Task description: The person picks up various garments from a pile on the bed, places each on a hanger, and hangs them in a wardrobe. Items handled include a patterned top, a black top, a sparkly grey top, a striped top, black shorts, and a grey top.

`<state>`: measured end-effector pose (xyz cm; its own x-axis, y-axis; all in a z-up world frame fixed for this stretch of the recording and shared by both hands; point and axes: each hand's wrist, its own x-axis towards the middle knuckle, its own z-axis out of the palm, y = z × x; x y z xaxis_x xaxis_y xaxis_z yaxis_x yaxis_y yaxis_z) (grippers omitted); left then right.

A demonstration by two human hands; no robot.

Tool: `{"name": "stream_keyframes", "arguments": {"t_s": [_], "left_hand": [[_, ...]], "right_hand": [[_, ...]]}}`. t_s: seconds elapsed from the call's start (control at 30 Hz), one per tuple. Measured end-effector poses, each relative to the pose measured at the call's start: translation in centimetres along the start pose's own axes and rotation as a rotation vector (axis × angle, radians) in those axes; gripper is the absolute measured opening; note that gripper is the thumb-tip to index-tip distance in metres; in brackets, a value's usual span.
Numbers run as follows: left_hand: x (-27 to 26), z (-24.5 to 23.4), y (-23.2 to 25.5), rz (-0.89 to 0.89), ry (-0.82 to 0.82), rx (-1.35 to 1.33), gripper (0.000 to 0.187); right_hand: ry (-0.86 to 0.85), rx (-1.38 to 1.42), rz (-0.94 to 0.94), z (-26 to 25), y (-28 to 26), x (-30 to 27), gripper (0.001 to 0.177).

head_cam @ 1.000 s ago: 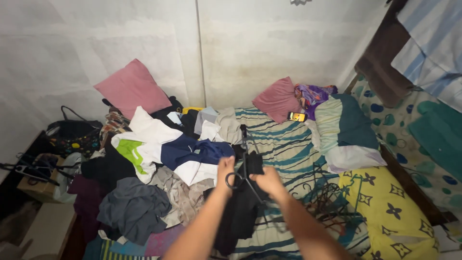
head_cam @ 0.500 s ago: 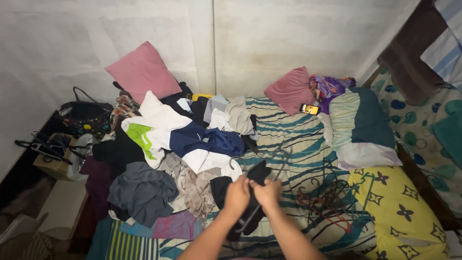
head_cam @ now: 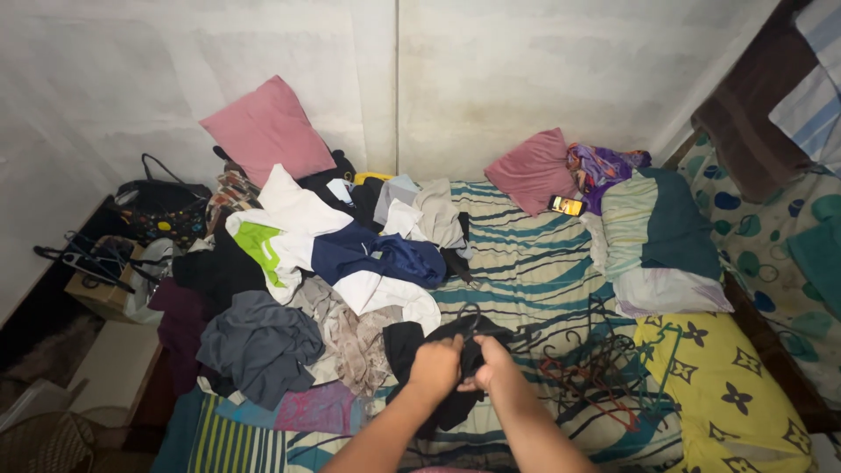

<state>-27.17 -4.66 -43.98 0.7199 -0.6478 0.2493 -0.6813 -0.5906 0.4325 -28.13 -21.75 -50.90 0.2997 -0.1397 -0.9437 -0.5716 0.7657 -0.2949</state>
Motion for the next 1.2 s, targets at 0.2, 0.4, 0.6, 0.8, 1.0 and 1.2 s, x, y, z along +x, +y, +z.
{"name": "stream_keyframes", "arguments": {"t_s": [0.2, 0.4, 0.6, 0.8, 1.0, 1.2], "left_hand": [[-0.2, 2.2, -2.4, 0.088, 0.031, 0.028, 0.031], [1.8, 2.5, -4.6, 0.026, -0.048, 0.092, 0.021], [6.0, -0.6, -8.0, 0.13, -0.101, 0.182, 0.02], [12.8, -5.2, -7.6, 0.072, -0.122, 0.156, 0.025], [18.0, -7.6, -7.4, 0.156, -0.006, 0.203, 0.021], [21.7, -9.9, -6.8, 0.254, 0.061, 0.32, 0.018]], "right_hand": [[0.027, 0.061, 0.005, -0.2, 1.2, -2.6, 0.066], [0.157, 0.095, -0.056, -0.9, 1.8, -5.3, 0.086], [0.095, 0.302, -0.164, -0.2, -1.7, -14.3, 0.076], [-0.384, 0.424, -0.347, 2.1, -6.9, -24.7, 0.037], [-0.993, 0.749, -0.767, 1.0, -8.8, -32.9, 0.024], [-1.171, 0.725, -1.076, -2.9, -1.8, -38.9, 0.032]]}}
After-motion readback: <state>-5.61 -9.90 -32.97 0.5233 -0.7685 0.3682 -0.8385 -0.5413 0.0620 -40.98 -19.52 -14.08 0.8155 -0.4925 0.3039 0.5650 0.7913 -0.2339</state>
